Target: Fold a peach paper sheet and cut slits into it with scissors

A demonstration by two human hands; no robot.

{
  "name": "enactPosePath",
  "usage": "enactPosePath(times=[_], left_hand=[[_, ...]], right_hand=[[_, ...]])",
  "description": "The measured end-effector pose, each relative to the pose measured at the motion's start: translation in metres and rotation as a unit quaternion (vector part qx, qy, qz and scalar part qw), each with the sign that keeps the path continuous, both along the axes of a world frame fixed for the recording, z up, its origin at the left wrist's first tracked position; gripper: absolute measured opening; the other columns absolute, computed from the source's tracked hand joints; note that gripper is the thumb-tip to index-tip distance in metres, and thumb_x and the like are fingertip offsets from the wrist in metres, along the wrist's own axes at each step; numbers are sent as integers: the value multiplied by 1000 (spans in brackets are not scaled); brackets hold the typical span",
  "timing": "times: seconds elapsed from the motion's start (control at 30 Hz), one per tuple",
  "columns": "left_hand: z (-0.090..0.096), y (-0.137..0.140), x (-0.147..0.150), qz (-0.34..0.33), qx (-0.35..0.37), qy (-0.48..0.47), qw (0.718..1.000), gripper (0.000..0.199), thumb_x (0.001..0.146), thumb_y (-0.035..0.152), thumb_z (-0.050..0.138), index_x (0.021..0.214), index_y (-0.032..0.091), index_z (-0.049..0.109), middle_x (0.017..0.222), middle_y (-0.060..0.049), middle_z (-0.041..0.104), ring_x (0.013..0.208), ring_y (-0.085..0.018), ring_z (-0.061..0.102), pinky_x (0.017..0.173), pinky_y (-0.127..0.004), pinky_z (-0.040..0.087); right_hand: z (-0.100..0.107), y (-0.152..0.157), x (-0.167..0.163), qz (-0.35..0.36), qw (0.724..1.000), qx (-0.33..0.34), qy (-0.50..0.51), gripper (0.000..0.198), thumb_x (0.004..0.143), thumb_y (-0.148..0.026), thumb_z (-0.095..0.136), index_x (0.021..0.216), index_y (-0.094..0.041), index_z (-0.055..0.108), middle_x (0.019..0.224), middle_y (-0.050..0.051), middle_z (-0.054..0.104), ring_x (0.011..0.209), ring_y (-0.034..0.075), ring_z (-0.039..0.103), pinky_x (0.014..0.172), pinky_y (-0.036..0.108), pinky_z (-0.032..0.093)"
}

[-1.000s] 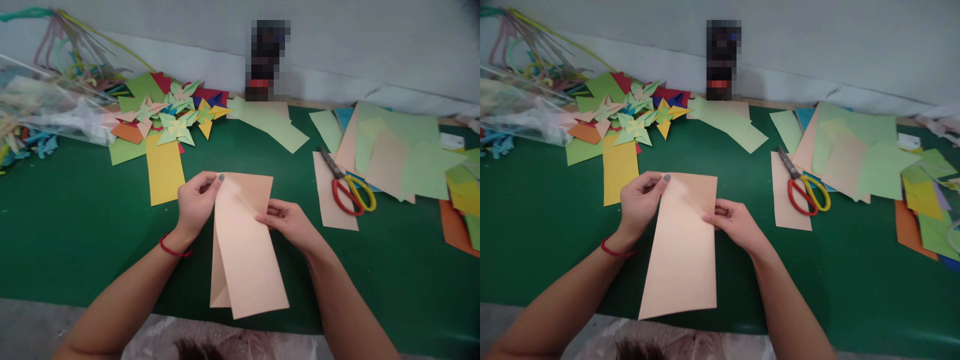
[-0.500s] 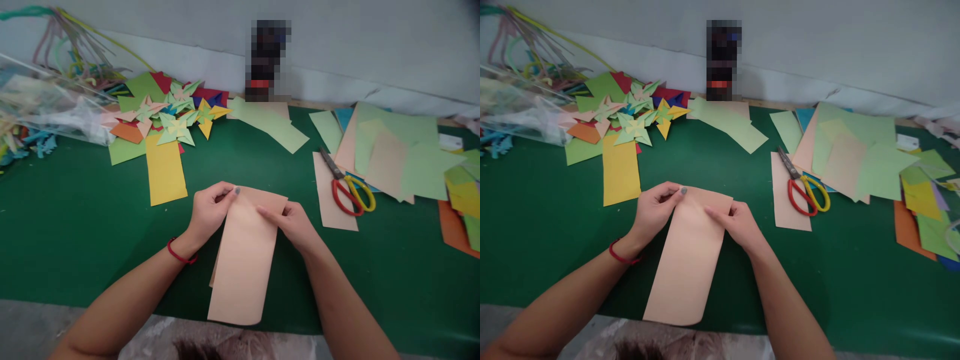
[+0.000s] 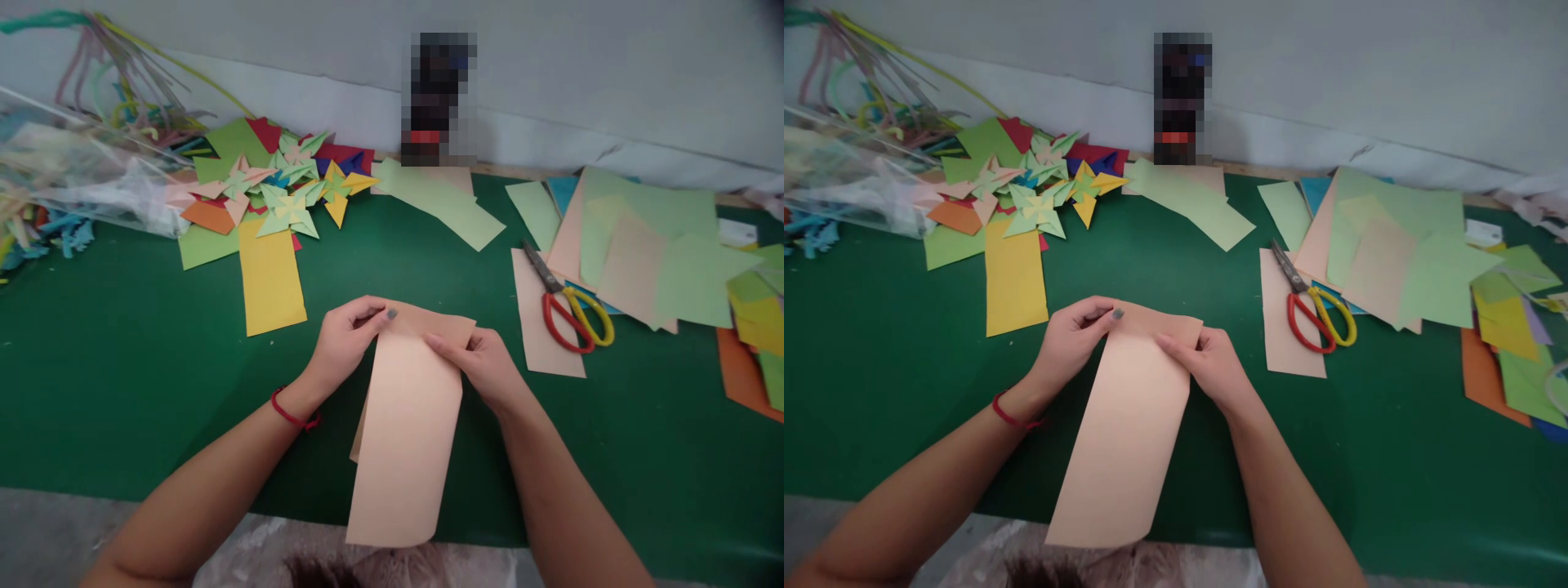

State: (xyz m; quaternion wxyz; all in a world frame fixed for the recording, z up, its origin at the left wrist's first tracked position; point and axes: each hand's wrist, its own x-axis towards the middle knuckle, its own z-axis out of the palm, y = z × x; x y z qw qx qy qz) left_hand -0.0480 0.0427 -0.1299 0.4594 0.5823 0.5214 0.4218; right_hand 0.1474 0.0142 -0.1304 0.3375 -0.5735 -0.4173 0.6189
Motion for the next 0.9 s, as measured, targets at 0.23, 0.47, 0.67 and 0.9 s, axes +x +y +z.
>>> enactPosePath(times=[0.23, 0.47, 0.67, 0.9], left_hand=[[4, 0, -1, -74, -98, -137, 983, 24, 83, 37, 54, 91, 18, 69, 80, -6, 69, 67, -15, 63, 65, -29, 54], [4, 1, -1, -61, -98, -123, 986, 18, 81, 33, 58, 85, 19, 69, 75, -3, 67, 66, -14, 62, 63, -27, 53], [5, 1, -2, -62, -87, -89, 990, 18, 78, 35, 61, 82, 19, 68, 75, -3, 66, 66, -12, 60, 60, -23, 49], [6, 1, -4, -43, -53, -6, 998, 19, 79, 33, 59, 70, 17, 65, 67, 0, 62, 60, -11, 54, 54, -22, 41]], right_hand=[[5, 0, 2, -23, 998, -14, 48, 32, 69, -40, 71, 92, -17, 71, 99, 12, 70, 87, 27, 66, 71, 36, 56], [5, 0, 3, -25, 998, -24, 57, 33, 69, -38, 72, 93, -16, 70, 99, 12, 70, 89, 27, 66, 72, 36, 55], [4, 1, 3, -28, 997, -26, 65, 31, 69, -36, 72, 93, -16, 70, 100, 11, 70, 88, 26, 66, 73, 35, 54], [3, 1, 2, -33, 999, -12, 41, 32, 68, -38, 73, 93, -17, 71, 100, 11, 70, 88, 26, 65, 72, 35, 54]])
